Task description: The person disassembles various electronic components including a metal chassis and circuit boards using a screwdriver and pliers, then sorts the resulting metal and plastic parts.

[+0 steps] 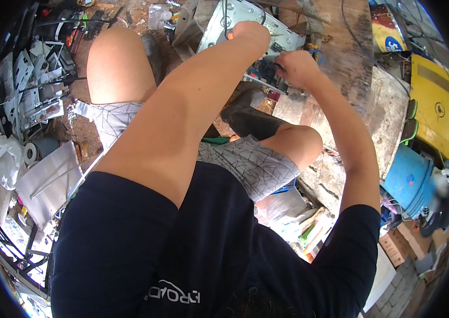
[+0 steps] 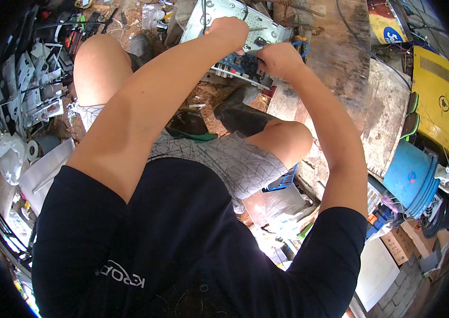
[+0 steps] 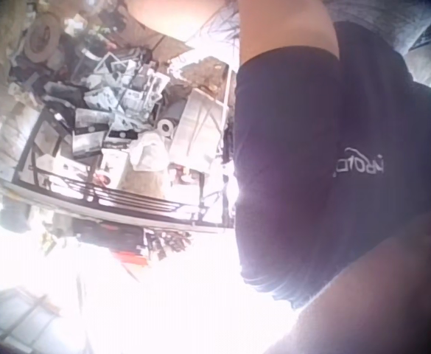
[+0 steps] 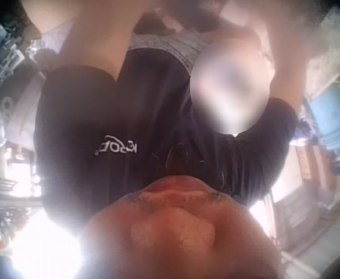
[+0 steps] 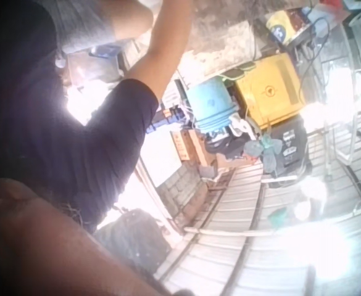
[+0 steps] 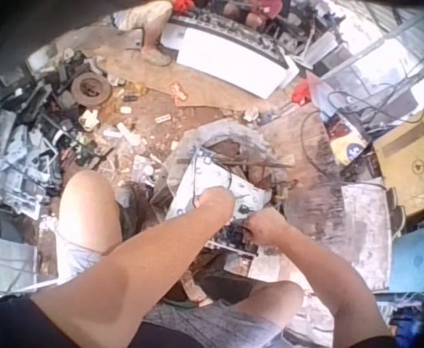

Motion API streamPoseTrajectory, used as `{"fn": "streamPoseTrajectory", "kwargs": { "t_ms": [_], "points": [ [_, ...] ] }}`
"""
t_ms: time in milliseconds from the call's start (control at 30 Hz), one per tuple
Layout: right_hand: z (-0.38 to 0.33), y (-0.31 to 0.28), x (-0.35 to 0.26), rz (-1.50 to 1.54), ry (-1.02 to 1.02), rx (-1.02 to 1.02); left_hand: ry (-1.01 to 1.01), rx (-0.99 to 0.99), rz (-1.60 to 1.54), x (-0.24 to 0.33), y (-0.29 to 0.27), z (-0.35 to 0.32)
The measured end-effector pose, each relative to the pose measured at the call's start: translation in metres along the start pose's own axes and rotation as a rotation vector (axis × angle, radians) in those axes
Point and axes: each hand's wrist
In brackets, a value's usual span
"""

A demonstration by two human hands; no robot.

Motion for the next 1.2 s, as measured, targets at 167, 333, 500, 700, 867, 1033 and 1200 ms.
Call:
{"fn": "streamPoseTrajectory", "kwargs": {
  "t_ms": [167, 333, 500, 700, 867, 1033, 1200],
  "points": [
    [-0.007, 0.018, 0.006, 0.088, 0.006, 0.096, -0.008, 0.070, 0.013, 0.003, 0.004, -0.002],
    [0.001, -0.004, 0.001, -0.044, 0.011, -0.123, -0.023, 0.091, -0.029, 0.001, 0.015, 0.009],
    [-0.056, -0.043, 0.048, 0.132, 0.128, 0.133, 0.023, -0.041, 0.032, 0.001, 0.001, 0.008],
    [-0.039, -0.061, 0.007, 0.261, 0.117, 0.245, 0.010, -0.074, 0.081, -0.001, 0.001, 0.013],
    [-0.048, -0.015, 0.007, 0.228, 0.297, 0.061, 0.004, -0.079, 0.072, 0.005, 0.003, 0.017],
    [-0.046, -0.003, -0.002, 0.090, 0.220, 0.027, -0.017, -0.085, 0.083, 0.004, -0.001, 0.014],
    [-0.031, 0.012, 0.000, -0.059, 0.224, -0.044, -0.010, -0.040, 0.040, 0.000, 0.008, 0.021]
  ]
}}
Point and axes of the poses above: each hand's wrist, its own z-axis towards the middle knuckle, its own y-axis out of the palm, x = y × z, and after that the axes turned 1 degree about z, right-handed
